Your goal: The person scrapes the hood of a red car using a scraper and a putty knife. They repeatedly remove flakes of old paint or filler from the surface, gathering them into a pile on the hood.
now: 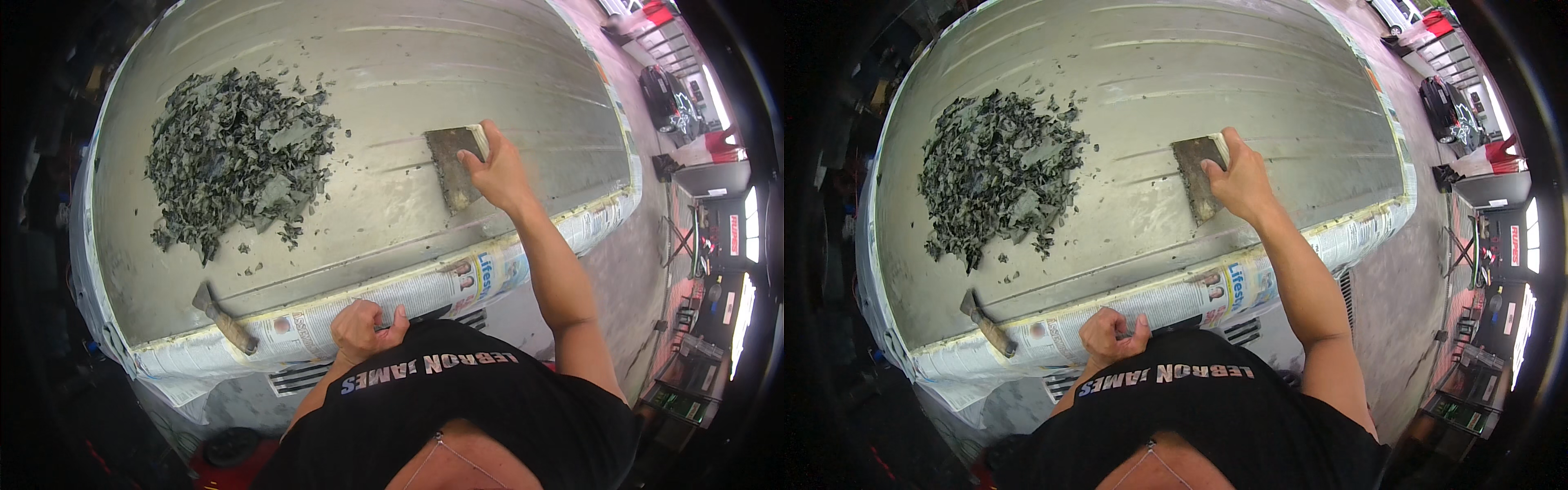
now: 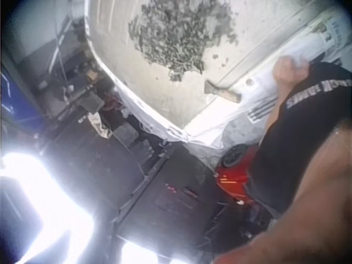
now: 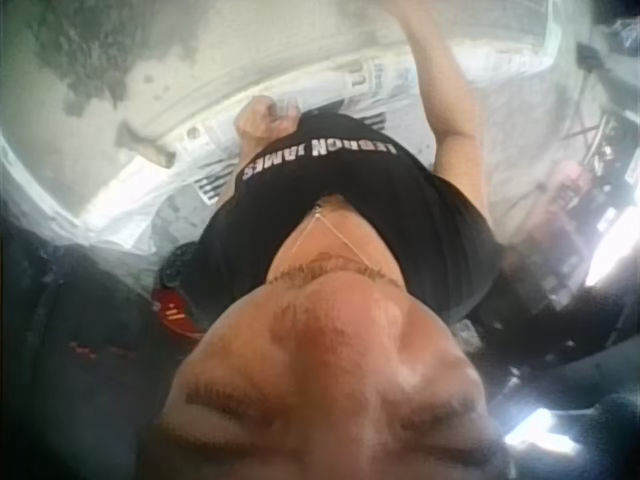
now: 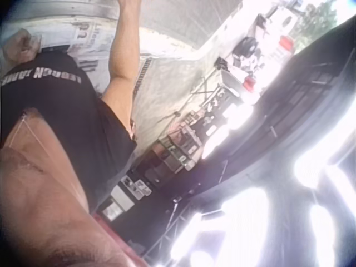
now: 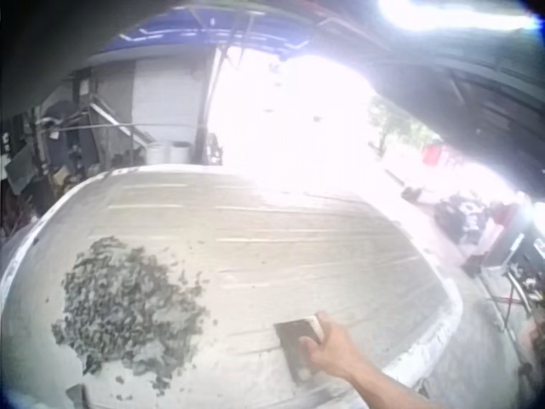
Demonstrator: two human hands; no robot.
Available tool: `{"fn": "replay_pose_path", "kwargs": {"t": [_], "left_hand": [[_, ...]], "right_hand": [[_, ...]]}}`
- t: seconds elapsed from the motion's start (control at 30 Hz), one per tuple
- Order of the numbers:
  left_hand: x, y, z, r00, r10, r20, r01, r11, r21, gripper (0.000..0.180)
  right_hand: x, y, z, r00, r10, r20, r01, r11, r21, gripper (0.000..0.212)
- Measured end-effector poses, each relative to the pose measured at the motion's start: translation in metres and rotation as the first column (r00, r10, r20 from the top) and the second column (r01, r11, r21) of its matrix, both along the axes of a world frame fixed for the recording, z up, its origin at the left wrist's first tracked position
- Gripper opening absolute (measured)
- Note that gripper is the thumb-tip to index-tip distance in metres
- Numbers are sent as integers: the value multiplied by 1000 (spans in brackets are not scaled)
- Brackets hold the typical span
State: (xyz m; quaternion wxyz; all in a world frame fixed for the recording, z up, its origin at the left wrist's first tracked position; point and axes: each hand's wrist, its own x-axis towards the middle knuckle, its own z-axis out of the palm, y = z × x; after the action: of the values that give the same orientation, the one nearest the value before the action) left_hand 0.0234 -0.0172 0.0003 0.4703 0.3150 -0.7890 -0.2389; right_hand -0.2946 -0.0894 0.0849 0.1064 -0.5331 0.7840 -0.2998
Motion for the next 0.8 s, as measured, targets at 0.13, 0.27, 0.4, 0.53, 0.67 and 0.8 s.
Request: {"fn": "replay_pose_path", "kwargs": {"t": [0.13, 0.27, 0.4, 0.53, 0.67, 0.8], "left_hand": [[1, 0, -2, 1000, -2, -24, 2, 1000, 17, 35], [1, 1, 1, 1000, -6, -4, 6, 1000, 21, 35], [2, 1, -3, 1000, 1, -14, 0, 1000, 20, 35], [0, 1, 1, 1000, -11, -21, 11, 1000, 15, 35], [3, 2, -1, 1000, -6, -3, 6, 1000, 7, 36], [1, -1, 0, 1000, -17, -24, 17, 1000, 7, 36]], "right_hand": [[-11, 2, 3, 992, -80, 101, 72, 994, 76, 32], [15, 3, 11, 995, -68, 76, 60, 993, 99, 33], [-39, 24, -2, 988, -51, 148, 68, 992, -107, 38], [-45, 24, -28, 994, -94, 63, 101, 989, -110, 37], [13, 6, 13, 994, -99, 55, 87, 977, 193, 36], [-5, 5, 4, 991, -132, 35, 130, 989, 65, 37]]}}
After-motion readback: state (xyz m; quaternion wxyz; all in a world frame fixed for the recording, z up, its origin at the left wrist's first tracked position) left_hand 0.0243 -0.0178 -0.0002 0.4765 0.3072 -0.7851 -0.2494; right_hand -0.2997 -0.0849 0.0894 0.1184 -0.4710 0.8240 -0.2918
